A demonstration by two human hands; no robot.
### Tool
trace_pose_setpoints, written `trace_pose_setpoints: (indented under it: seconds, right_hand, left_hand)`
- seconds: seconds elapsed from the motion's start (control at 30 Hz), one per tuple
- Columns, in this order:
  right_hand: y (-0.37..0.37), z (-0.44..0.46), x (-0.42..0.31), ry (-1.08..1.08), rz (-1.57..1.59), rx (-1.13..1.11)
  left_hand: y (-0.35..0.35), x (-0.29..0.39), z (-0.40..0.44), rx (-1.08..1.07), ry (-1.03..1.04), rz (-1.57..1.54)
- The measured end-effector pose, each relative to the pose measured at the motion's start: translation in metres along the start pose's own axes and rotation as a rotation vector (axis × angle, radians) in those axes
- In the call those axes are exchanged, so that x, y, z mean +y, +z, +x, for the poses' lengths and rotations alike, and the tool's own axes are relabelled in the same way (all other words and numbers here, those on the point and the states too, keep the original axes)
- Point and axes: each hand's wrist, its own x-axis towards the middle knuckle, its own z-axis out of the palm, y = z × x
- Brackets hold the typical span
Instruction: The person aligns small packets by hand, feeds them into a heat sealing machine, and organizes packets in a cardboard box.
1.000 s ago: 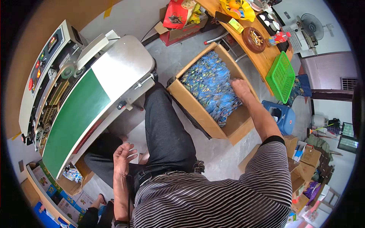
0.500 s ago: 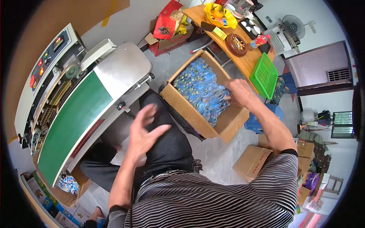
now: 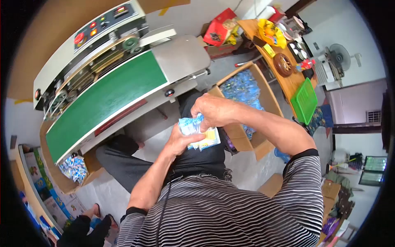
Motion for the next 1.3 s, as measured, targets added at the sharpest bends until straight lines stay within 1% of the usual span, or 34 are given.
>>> trace_pose_setpoints:
  seconds: [0.07,0.1,0.17,0.2,0.27,0.3,0.37,0.4,0.47,0.5,0.57,0.6,0.7,0.73,0.83,1.0,1.1,1.13,1.23,1.3]
  right_hand:
    - [0.015,0.023,-0.006,-0.037,-0.028,-0.034]
    - [0.021,0.033,-0.008,-0.061,-0.058,-0.054]
    - [0.033,0.048,-0.010,-0.099,-0.092,-0.078]
    - [0.041,0.053,-0.008,-0.168,-0.087,0.001]
    - [0.048,0.051,-0.016,-0.298,-0.068,0.166]
    - [0.045,0.043,-0.024,-0.307,-0.067,0.163]
    - [0.031,0.019,-0.041,-0.163,0.433,0.566]
    - [0.035,0.009,-0.034,-0.179,0.433,0.552]
    - [0.052,-0.006,-0.014,-0.053,0.723,0.654]
    - [0.071,-0.003,-0.011,-0.066,0.722,0.644]
    - [0.110,-0.003,-0.001,-0.101,0.841,0.496]
    - [0.118,0.000,-0.003,-0.104,0.842,0.496]
    - [0.136,0.021,-0.024,-0.083,1.154,0.562]
    - [0.136,0.026,-0.029,-0.095,1.152,0.553]
    - [0.129,0.038,-0.047,-0.117,1.330,0.659]
    - [0.111,0.060,-0.069,-0.194,1.270,0.573]
    - [0.105,0.074,-0.065,-0.158,1.245,0.398]
    - [0.104,0.077,-0.065,-0.163,1.242,0.395]
    - [0.100,0.086,-0.069,-0.219,1.402,0.410]
    - [0.097,0.091,-0.069,-0.231,1.403,0.410]
  left_hand:
    - [0.002,-0.028,-0.021,0.137,0.091,-0.503]
    - [0.003,-0.037,-0.027,0.154,0.096,-0.505]
    - [0.007,-0.050,-0.036,0.245,0.119,-0.407]
    - [0.007,-0.053,-0.040,0.287,0.128,-0.359]
    - [0.002,-0.054,-0.048,0.324,0.151,-0.372]
    - [-0.001,-0.054,-0.051,0.353,0.173,-0.384]
    - [-0.009,-0.049,-0.058,0.404,0.212,-0.401]
    - [-0.011,-0.044,-0.062,0.426,0.259,-0.387]
    - [-0.015,-0.031,-0.071,0.467,0.352,-0.356]
    - [-0.017,-0.026,-0.074,0.481,0.360,-0.355]
    - [-0.018,-0.019,-0.079,0.520,0.399,-0.314]
    - [-0.018,-0.015,-0.079,0.534,0.418,-0.292]
    - [-0.021,-0.006,-0.081,0.587,0.463,-0.315]
    - [-0.024,-0.001,-0.084,0.616,0.489,-0.324]
    - [-0.031,0.016,-0.093,0.631,0.543,-0.375]
    - [-0.047,0.031,-0.107,0.707,0.601,-0.400]
    - [-0.054,0.034,-0.112,0.744,0.625,-0.379]
    - [-0.056,0.036,-0.113,0.755,0.633,-0.368]
    - [-0.062,0.045,-0.116,0.777,0.659,-0.365]
    - [-0.067,0.050,-0.118,0.787,0.676,-0.363]
